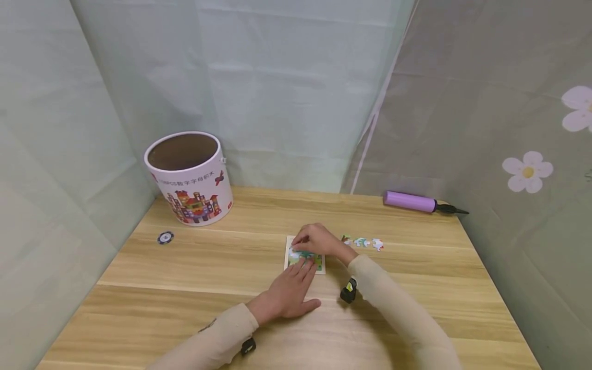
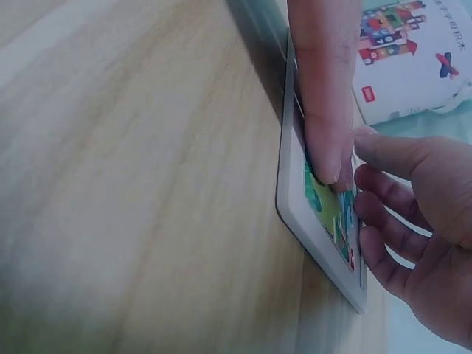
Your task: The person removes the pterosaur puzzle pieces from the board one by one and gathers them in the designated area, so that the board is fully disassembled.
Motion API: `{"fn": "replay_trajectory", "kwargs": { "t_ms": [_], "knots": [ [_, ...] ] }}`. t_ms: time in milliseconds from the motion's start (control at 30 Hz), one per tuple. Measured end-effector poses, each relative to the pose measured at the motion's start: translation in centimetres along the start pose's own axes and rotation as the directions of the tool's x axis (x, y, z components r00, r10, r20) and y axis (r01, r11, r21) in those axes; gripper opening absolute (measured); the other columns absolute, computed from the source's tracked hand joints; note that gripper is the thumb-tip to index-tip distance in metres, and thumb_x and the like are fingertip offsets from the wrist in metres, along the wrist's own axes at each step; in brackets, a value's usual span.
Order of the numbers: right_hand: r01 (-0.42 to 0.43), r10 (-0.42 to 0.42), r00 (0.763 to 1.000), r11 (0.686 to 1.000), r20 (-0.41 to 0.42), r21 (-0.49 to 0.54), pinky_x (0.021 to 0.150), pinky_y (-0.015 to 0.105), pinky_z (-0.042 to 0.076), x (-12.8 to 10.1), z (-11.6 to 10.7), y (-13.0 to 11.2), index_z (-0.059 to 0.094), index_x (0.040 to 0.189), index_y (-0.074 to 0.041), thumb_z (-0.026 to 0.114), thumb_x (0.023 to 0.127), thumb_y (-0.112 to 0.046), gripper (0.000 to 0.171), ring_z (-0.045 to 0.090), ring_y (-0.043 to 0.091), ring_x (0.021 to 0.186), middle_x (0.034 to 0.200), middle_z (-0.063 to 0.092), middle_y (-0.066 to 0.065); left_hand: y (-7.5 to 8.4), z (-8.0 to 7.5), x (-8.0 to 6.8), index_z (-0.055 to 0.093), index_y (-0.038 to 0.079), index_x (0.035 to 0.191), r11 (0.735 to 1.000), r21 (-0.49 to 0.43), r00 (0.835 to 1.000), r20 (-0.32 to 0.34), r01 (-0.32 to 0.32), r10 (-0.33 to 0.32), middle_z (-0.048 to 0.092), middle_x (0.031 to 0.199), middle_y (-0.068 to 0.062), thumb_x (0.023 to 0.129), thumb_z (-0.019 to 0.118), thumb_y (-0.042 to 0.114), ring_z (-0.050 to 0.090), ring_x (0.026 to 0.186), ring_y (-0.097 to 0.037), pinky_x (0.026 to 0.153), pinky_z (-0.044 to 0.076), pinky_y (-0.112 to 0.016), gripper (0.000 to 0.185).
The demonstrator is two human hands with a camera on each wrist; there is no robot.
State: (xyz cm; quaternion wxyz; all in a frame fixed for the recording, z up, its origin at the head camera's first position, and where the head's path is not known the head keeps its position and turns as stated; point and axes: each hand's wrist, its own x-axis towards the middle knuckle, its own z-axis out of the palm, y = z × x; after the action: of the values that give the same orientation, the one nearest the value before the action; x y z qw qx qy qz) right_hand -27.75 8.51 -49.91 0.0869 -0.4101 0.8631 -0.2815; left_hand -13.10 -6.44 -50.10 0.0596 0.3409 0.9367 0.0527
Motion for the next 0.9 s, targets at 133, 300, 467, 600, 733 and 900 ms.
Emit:
{"fn": "replay_trajectory", "kwargs": {
  "t_ms": [133,300,467,600,733,900],
  "knots": [
    [-0.005,0.005,1.0,1.0,0.01,-0.002,0.072,0.021,0.054,0.29,0.18,0.0,0.083,0.099,-0.015,0.078,0.092,-0.023,0.011,0.063,0.004,0.079,0.09,0.071,-0.006,-0.02,-0.11,0.06,0.032,-0.006,0.156,1.0,0.007,1.0,0.014,0.008,-0.008,0.029,0.165,-0.022,0.103,0.049,0.055,0.026,0.153,-0.037,0.124,0.027,-0.045,0.083],
    [-0.033,0.033,0.999,0.999,0.025,0.008,0.071,0.02,0.054,0.54,0.43,-0.29,0.083,0.097,-0.016,0.08,0.09,-0.023,0.01,0.062,0.003,0.078,0.087,0.069,-0.007,-0.07,-0.3,0.12,0.031,-0.006,0.157,0.999,0.037,1.0,0.026,0.01,-0.011,0.029,0.165,-0.021,0.103,0.048,0.055,0.025,0.154,-0.036,0.125,0.025,-0.041,0.083],
    [-0.089,0.088,0.996,0.996,0.031,0.031,0.074,0.02,0.055,0.49,0.47,-0.67,0.083,0.096,-0.015,0.081,0.089,-0.02,0.008,0.064,0.004,0.082,0.091,0.07,-0.006,-0.12,-0.23,0.21,0.032,-0.006,0.156,0.999,0.036,1.0,0.022,0.008,-0.008,0.029,0.164,-0.021,0.102,0.049,0.055,0.026,0.153,-0.035,0.125,0.025,-0.041,0.083],
    [-0.112,0.109,0.993,0.992,0.04,0.062,0.077,0.02,0.055,0.4,0.46,-0.85,0.08,0.094,-0.015,0.08,0.09,-0.018,0.005,0.066,0.004,0.084,0.094,0.071,-0.005,-0.18,-0.13,0.32,0.032,-0.006,0.156,1.0,0.019,1.0,0.023,0.01,-0.011,0.029,0.165,-0.021,0.102,0.05,0.056,0.026,0.153,-0.035,0.124,0.026,-0.042,0.084],
    [-0.111,0.107,0.993,0.989,0.04,0.093,0.077,0.021,0.056,0.37,0.57,-0.67,0.078,0.093,-0.014,0.08,0.09,-0.017,0.004,0.066,0.005,0.084,0.094,0.07,-0.005,-0.25,-0.02,0.46,0.032,-0.005,0.157,1.0,-0.003,0.999,0.029,0.019,-0.019,0.028,0.165,-0.021,0.101,0.05,0.056,0.026,0.154,-0.034,0.124,0.027,-0.044,0.085],
    [-0.129,0.123,0.991,0.98,0.049,0.149,0.078,0.022,0.055,0.42,0.76,-0.31,0.076,0.093,-0.017,0.08,0.09,-0.018,0.005,0.065,0.004,0.084,0.09,0.071,-0.008,-0.24,-0.15,0.5,0.032,-0.005,0.156,0.999,-0.019,0.999,0.035,0.026,-0.025,0.028,0.165,-0.021,0.1,0.051,0.057,0.026,0.153,-0.035,0.123,0.028,-0.045,0.086]
  ]
}}
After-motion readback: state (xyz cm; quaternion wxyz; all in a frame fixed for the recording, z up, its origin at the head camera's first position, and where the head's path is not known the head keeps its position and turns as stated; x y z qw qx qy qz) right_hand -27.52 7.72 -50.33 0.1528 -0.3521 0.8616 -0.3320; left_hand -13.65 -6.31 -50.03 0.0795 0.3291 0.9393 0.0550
